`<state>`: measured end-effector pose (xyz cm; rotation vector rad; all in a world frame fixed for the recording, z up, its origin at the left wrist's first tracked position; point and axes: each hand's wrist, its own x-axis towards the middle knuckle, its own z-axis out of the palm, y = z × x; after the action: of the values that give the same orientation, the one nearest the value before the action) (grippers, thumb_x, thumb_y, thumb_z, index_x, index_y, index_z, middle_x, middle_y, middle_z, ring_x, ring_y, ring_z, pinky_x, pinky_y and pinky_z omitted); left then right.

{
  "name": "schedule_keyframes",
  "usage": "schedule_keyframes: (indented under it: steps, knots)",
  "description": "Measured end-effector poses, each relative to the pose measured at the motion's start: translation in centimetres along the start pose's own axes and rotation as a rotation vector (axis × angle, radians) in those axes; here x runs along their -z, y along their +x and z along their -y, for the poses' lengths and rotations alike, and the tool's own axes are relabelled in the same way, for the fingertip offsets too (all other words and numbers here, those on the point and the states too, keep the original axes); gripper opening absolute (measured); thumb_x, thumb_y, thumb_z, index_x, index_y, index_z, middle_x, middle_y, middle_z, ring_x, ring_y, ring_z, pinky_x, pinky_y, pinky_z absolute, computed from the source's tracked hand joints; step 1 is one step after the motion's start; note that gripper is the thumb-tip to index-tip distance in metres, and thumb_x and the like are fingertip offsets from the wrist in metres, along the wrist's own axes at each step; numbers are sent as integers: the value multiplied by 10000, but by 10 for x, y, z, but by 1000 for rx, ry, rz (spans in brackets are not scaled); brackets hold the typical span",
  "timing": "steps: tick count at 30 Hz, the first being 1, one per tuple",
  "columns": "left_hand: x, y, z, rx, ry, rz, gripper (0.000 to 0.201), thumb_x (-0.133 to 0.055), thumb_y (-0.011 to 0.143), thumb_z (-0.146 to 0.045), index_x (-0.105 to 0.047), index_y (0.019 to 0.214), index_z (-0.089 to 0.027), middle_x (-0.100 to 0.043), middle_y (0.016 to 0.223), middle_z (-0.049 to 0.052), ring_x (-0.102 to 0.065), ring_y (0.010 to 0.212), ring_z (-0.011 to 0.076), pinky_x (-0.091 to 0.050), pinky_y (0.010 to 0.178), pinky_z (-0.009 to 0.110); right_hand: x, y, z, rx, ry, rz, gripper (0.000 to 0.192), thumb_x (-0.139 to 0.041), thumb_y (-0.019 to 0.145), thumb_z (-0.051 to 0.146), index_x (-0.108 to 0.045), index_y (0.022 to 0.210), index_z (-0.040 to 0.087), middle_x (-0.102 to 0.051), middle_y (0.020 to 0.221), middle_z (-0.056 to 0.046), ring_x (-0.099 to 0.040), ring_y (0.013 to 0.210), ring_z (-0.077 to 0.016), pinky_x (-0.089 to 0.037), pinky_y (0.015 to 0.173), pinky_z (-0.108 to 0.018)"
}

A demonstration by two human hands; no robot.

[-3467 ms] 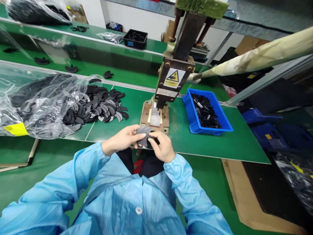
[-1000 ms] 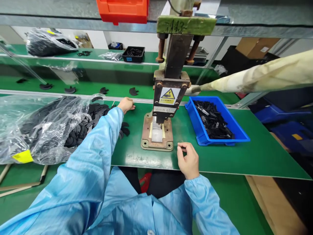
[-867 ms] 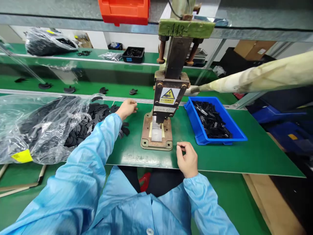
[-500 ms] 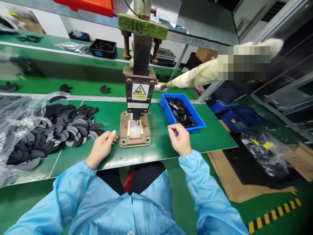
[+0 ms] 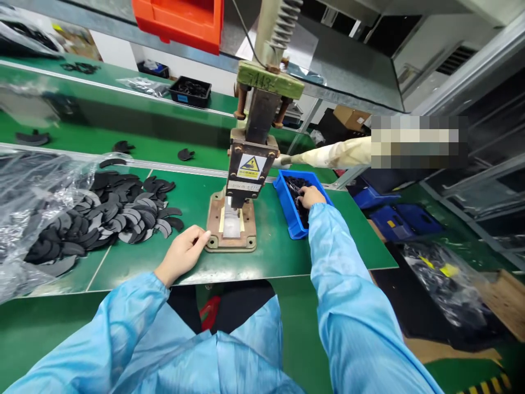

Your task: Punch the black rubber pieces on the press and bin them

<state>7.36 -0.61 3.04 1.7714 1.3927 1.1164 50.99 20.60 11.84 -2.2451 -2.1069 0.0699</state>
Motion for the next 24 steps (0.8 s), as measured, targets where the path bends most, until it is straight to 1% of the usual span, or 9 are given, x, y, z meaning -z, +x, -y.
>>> schedule_keyframes:
  steps: [4, 8, 11, 14, 17, 20, 22, 24]
  knots:
    - [0, 1, -2, -9, -1, -11, 413, -548, 1063, -486, -549, 733, -239, -597, 775, 8, -572, 737, 184, -468, 728, 317, -7, 1, -5, -42, -18, 23, 434, -671, 999, 470, -643, 1336, 199, -660, 1399, -104, -670, 1239, -227, -611, 1067, -476]
    - [1, 1, -2, -11, -8, -13, 407, -556, 1060, -477, -559, 733, -234, -586, 763, 2, -563, 717, 175, -460, 719, 308, 2, -10, -13, -57, 29, 0, 402, -660, 1005, 476, -662, 1302, 205, -673, 1380, -99, -674, 1228, -217, -607, 1073, -467]
    - [1, 1, -1, -7, -6, 0, 423, -551, 1059, -503, -549, 732, -235, -581, 760, 2, -557, 721, 176, -456, 723, 307, 11, -29, -15, -55, 113, -14, 405, -654, 1005, 506, -681, 1252, 187, -715, 1288, -86, -700, 1166, -202, -611, 1052, -461]
    - [2, 0, 0, -6, -20, -6, 417, -556, 1054, -512, -573, 746, -232, -616, 799, 12, -580, 762, 180, -462, 751, 307, 17, -50, -15, -18, 213, -48, 400, -635, 1012, 506, -708, 1228, 177, -771, 1167, -73, -732, 1076, -188, -602, 1040, -435]
    - [2, -1, 2, 2, -41, -31, 412, -559, 1053, -509, -580, 752, -229, -636, 830, 18, -597, 792, 181, -466, 776, 307, 17, -69, -14, -15, 300, -100, 406, -617, 1007, 491, -741, 1234, 179, -815, 1037, -83, -755, 952, -190, -593, 985, -374]
    - [2, -3, 3, 12, -29, -25, 411, -564, 1049, -517, -587, 755, -231, -636, 824, 16, -596, 785, 183, -464, 771, 309, 14, -79, -16, -59, 359, -128, 405, -619, 998, 506, -773, 1154, 165, -808, 902, -85, -751, 847, -195, -594, 957, -386]
    - [1, -5, 3, 12, -9, -5, 402, -571, 1047, -518, -607, 767, -231, -637, 821, 13, -599, 783, 184, -463, 767, 309, 12, -82, -18, -76, 400, -134, 399, -638, 994, 524, -763, 1114, 165, -794, 913, -65, -748, 873, -185, -600, 980, -416]
    - [1, -7, 2, 10, 1, 6, 392, -573, 1048, -514, -624, 780, -231, -635, 818, 11, -601, 783, 183, -462, 763, 310, 11, -84, -20, -76, 450, -163, 408, -669, 979, 543, -739, 1122, 167, -785, 1033, -61, -742, 997, -185, -595, 1037, -453]
